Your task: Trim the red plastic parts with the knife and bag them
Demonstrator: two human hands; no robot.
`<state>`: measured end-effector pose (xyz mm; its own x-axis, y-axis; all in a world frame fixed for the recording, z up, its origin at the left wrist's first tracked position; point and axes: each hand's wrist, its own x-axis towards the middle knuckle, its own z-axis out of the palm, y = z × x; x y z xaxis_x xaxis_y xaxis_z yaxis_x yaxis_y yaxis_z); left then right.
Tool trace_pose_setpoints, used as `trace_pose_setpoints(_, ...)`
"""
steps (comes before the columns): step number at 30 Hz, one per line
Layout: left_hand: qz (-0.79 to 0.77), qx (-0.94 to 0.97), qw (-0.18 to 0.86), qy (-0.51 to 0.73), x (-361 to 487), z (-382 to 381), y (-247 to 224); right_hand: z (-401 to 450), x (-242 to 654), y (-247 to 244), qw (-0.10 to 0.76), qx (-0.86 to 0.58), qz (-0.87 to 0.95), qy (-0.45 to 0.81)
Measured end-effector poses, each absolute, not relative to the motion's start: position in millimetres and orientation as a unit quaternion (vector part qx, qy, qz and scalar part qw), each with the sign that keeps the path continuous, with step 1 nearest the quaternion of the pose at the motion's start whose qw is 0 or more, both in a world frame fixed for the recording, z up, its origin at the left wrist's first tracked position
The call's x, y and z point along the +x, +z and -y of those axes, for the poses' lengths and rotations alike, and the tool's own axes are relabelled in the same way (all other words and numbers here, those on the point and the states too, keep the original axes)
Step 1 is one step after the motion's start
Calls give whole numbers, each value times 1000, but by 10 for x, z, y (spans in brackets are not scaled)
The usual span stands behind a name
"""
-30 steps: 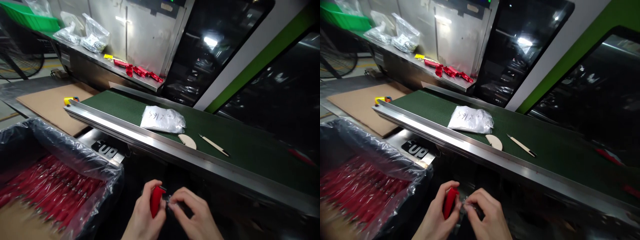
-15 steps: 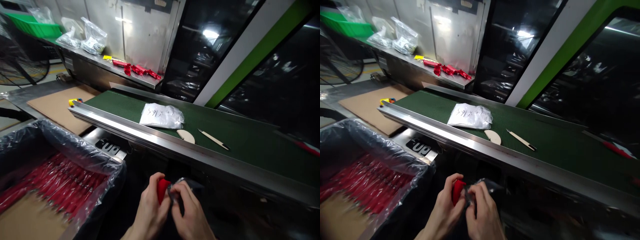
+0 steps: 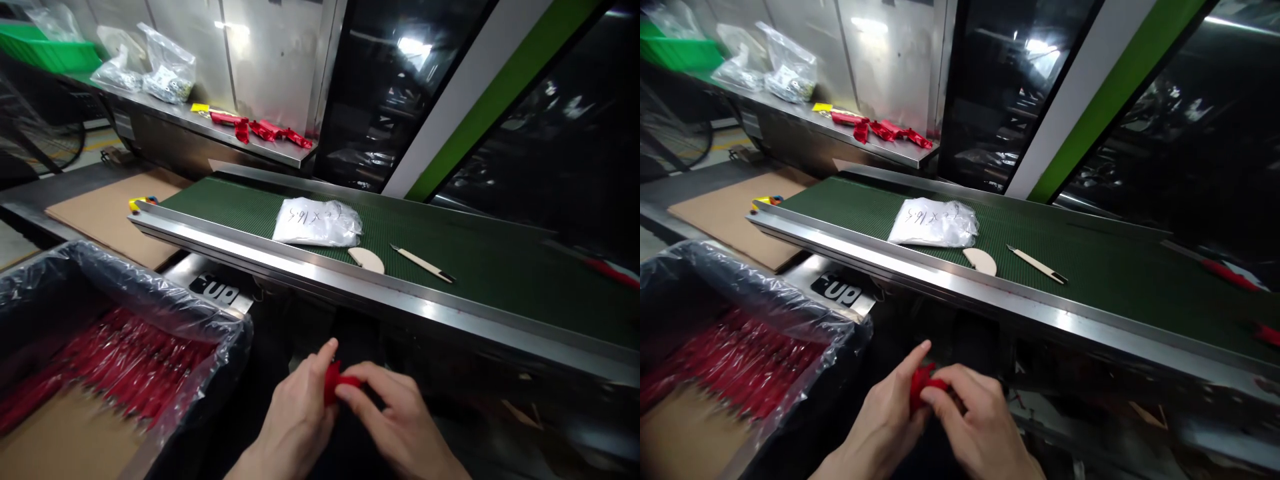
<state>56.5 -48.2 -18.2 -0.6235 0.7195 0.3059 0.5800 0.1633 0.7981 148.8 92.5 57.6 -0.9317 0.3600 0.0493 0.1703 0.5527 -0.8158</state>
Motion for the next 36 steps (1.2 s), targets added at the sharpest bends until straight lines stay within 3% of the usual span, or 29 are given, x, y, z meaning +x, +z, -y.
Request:
trace_pose_setpoints(4,-772,223,200,561,364,482,-166,-1007,1741,659,282,-249,855,357)
trace_pose_setpoints(7,-761,164,246,578,193,466,-155,-976,1923,738,326,-194,888,261)
trace_pose_setpoints(13,-717,118,314,611,172,383,-103,-843,1931,719,284,42,942,172)
trace_pose_setpoints(18,-709,134,341,603,205,399,-127,-889,1924,596,295,33,949,110)
trace_pose_setpoints(25,-719,175,343,578,255,452,-122,-924,2011,571,303,18,945,123)
trace_pose_setpoints(36,-708,266,301,581,269,491,12,-1009,2024,433,195,143,970,36)
